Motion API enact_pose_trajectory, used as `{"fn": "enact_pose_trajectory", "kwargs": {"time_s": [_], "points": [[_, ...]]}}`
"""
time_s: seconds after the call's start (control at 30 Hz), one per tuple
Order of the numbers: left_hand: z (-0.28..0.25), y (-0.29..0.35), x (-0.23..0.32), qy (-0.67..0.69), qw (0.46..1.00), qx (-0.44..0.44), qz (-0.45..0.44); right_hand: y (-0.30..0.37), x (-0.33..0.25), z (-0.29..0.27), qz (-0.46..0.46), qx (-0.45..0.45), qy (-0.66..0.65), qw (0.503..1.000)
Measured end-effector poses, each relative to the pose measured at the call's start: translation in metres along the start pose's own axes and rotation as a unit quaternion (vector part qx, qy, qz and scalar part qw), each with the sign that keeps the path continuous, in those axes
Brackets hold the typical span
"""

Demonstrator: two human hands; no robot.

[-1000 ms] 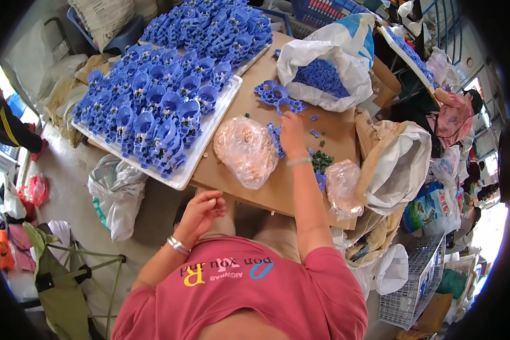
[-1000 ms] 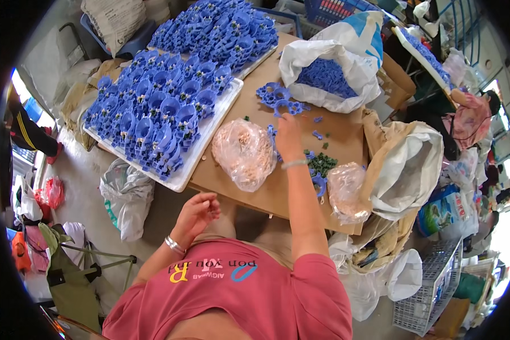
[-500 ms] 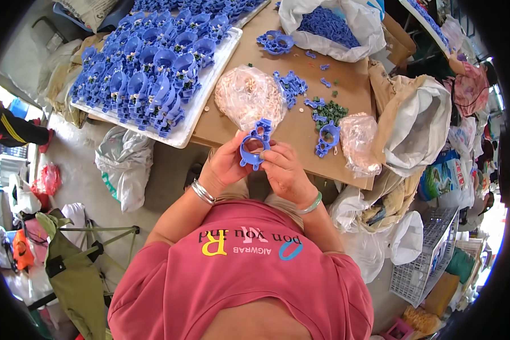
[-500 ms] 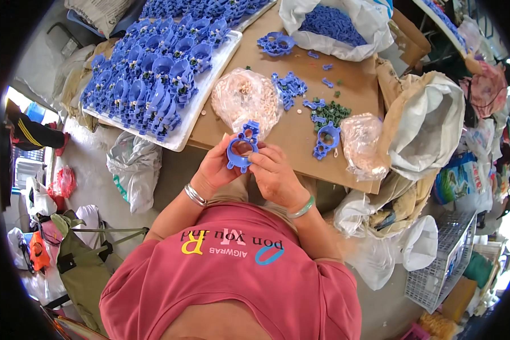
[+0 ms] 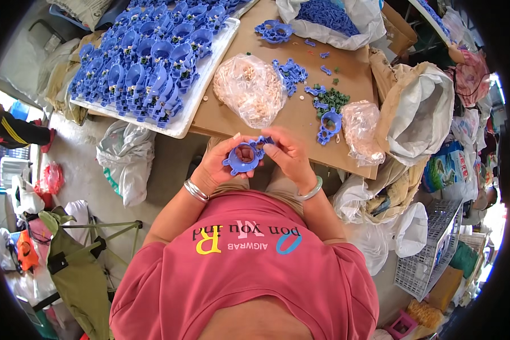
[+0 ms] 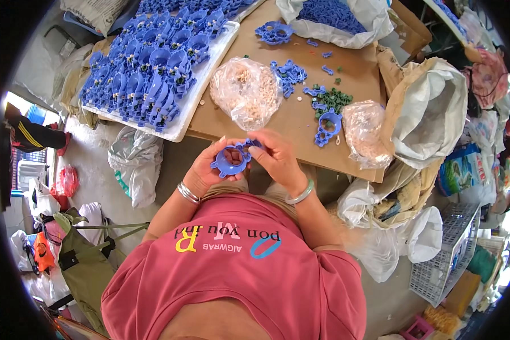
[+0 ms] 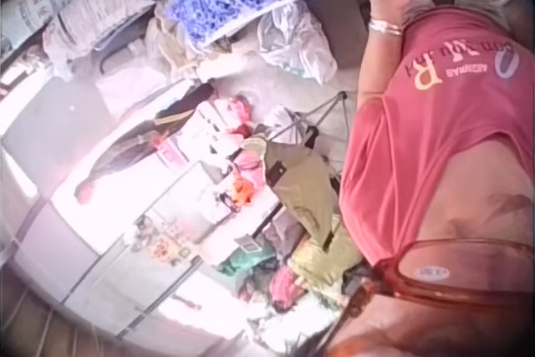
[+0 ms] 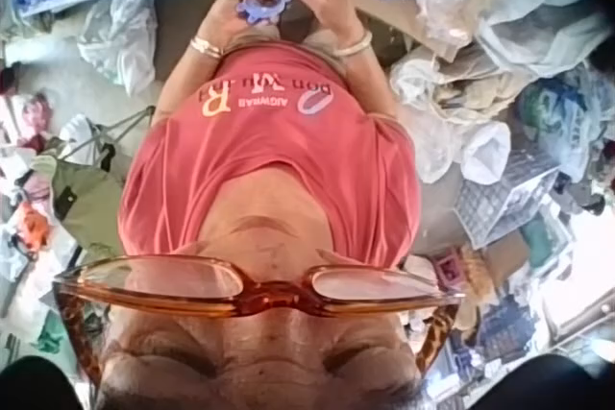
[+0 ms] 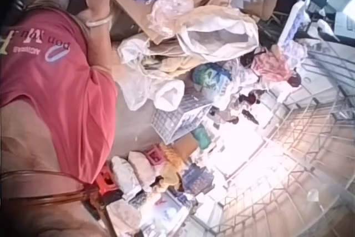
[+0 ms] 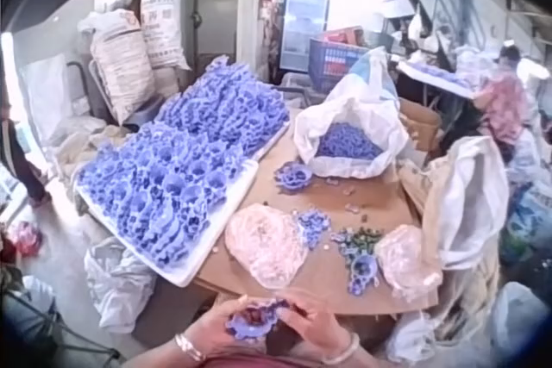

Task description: The person fits small green plastic bits into larger blue plastic rings by hand, assembling the components at a workbench.

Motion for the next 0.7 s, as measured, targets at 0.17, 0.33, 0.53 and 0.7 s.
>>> {"fn": "enact_pose_trajectory", "kwargs": {"time_s": [0.17,0.33,0.53,0.7], "points": [[-0.001,0.003,-0.003,-0.021,1.0,-0.02,-0.006,0.008,0.01,0.007,0.104,0.02,-0.085,0.991],[-0.001,0.001,0.001,0.057,0.995,0.038,0.065,0.008,0.021,0.01,0.262,0.123,-0.301,0.909],[0.003,-0.005,-0.007,-0.06,0.983,0.049,0.169,0.014,0.022,0.015,0.329,0.163,-0.363,0.857],[0.006,-0.007,-0.004,-0.028,0.973,0.05,0.223,0.025,0.017,0.031,0.342,0.116,-0.343,0.867]]}}
Point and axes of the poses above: each hand's wrist, its own y-axis away from the middle knuckle, its own z-axis out of the palm, x = y × z, the point moved 4 cm from there along -y, towards the middle knuckle, and after that the axes turned 13 degrees about x, right-handed, at the moved point
